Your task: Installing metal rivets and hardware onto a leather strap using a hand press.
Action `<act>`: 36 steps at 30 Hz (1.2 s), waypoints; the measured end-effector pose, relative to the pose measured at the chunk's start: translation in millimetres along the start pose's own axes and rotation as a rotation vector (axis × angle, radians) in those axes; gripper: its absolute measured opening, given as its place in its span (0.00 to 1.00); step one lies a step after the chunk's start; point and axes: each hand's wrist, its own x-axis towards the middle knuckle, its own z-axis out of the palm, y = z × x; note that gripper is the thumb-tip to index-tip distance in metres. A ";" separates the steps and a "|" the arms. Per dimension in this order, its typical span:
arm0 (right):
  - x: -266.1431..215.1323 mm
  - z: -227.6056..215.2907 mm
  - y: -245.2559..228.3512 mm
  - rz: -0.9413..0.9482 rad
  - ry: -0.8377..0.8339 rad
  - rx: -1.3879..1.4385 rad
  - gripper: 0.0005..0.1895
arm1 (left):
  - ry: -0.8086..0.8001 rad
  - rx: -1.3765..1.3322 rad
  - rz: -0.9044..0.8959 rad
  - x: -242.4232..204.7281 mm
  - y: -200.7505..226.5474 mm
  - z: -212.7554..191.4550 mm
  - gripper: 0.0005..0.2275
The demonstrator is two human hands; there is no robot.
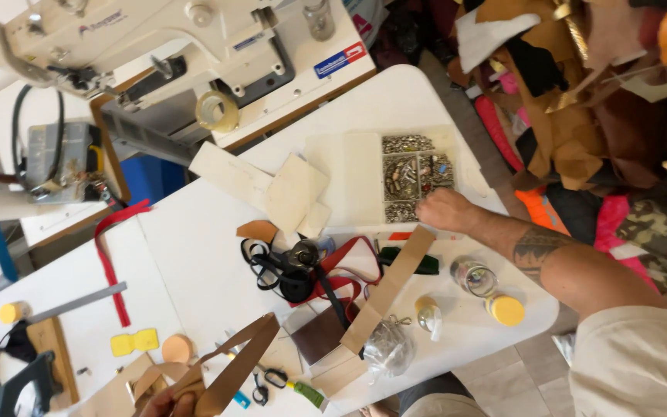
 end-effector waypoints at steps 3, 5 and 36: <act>2.0 -32.1 6.0 0.030 -0.132 0.105 0.09 | 0.176 -0.140 -0.158 35.5 154.1 89.2 0.06; 2.1 -46.7 0.7 0.029 -0.167 0.125 0.08 | 0.367 -0.288 -0.316 20.9 234.2 110.5 0.07; 35.6 -340.0 -393.3 0.626 0.549 1.530 0.05 | -0.051 -0.195 0.016 7.0 218.4 32.9 0.06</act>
